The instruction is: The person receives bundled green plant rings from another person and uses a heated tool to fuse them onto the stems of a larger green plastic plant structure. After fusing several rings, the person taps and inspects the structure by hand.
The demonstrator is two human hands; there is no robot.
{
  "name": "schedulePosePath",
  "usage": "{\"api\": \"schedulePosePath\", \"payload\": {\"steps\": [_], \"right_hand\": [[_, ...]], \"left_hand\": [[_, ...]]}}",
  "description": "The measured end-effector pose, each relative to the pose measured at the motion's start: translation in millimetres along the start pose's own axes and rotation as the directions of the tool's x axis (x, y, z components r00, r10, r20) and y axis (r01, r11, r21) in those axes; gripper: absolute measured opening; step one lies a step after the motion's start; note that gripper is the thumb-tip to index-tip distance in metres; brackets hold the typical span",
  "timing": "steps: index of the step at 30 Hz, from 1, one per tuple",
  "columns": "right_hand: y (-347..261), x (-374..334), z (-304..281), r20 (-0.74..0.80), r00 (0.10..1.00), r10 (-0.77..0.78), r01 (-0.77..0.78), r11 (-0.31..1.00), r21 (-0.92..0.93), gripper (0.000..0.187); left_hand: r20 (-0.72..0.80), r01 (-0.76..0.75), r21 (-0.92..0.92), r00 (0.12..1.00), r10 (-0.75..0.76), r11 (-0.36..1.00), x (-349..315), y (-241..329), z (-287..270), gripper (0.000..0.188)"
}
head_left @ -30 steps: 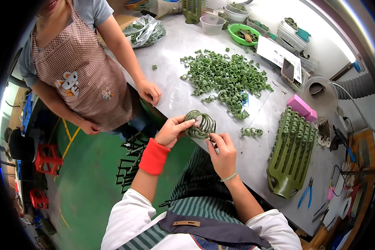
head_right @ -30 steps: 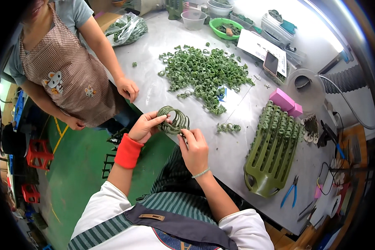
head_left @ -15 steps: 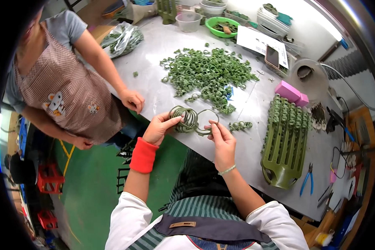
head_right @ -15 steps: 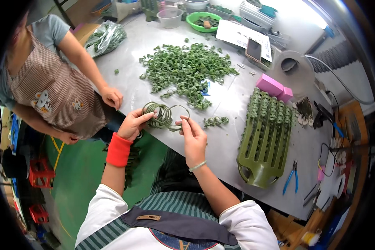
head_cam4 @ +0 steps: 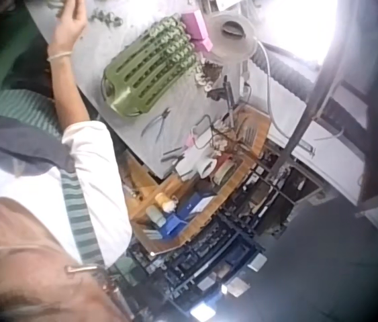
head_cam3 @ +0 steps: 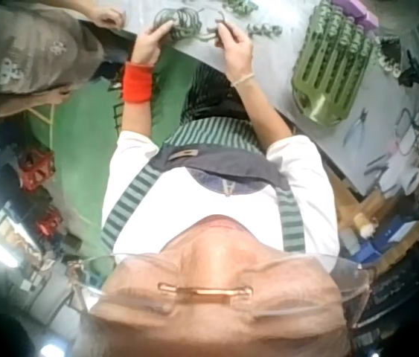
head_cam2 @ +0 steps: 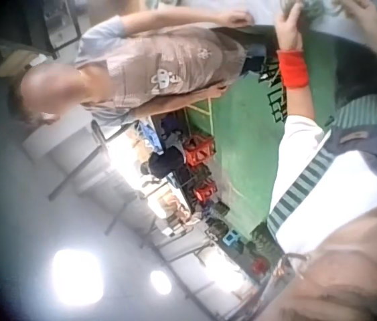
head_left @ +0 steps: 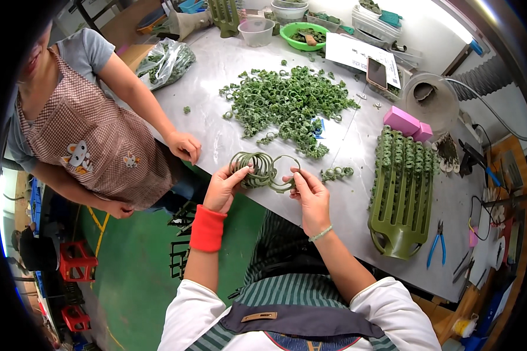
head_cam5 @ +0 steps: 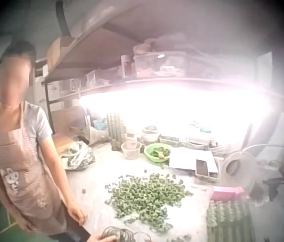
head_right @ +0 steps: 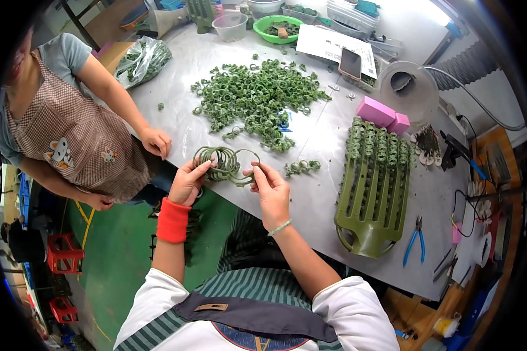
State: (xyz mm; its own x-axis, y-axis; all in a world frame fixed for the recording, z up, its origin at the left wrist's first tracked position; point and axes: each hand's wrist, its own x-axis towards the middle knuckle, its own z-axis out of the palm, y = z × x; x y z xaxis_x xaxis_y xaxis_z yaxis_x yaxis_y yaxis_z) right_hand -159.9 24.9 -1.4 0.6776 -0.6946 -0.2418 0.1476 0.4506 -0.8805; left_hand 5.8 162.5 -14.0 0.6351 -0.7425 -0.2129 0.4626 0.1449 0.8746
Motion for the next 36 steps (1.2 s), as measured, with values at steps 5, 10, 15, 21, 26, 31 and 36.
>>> {"api": "schedulePosePath", "payload": {"steps": [5, 10, 15, 21, 26, 31, 36], "right_hand": [[2.4, 0.1, -3.4, 0.010, 1.000, 0.000, 0.000, 1.000, -0.010, 0.025], [4.6, 1.9, -3.9, 0.013, 1.000, 0.009, -0.009, 1.000, -0.026, 0.025], [6.3, 2.1, -3.3, 0.018, 1.000, 0.004, -0.002, 0.997, -0.076, 0.027], [11.1, -0.4, -1.4, 0.033, 0.998, -0.047, 0.052, 0.986, -0.156, 0.028], [11.0, 0.7, -0.8, 0.038, 0.999, -0.033, 0.038, 0.988, -0.152, 0.026], [12.4, 3.9, -5.3, 0.026, 1.000, 0.006, -0.004, 0.997, -0.078, 0.025], [12.5, 6.4, -8.6, 0.037, 0.998, 0.045, -0.045, 0.999, -0.013, 0.024]], "left_hand": [[-0.011, -0.020, -0.038, 1.000, 0.020, 0.999, 0.0, -3.5, 0.6, 0.018], [-0.007, -0.020, -0.046, 1.000, 0.020, 0.999, 0.0, -3.5, -2.8, 0.020], [-0.004, -0.012, -0.033, 1.000, 0.012, 0.999, -0.2, -3.1, -2.8, 0.022], [0.003, -0.023, -0.033, 1.000, 0.023, 0.999, -1.5, -5.5, -3.5, 0.022], [-0.009, -0.056, -0.017, 0.998, 0.056, 0.998, -0.3, -8.0, -4.9, 0.023], [-0.012, -0.034, -0.043, 0.999, 0.034, 0.998, 0.5, -4.0, -7.4, 0.026], [0.027, 0.046, -0.048, 0.999, -0.045, 0.998, 1.3, 0.8, -12.8, 0.021]]}}
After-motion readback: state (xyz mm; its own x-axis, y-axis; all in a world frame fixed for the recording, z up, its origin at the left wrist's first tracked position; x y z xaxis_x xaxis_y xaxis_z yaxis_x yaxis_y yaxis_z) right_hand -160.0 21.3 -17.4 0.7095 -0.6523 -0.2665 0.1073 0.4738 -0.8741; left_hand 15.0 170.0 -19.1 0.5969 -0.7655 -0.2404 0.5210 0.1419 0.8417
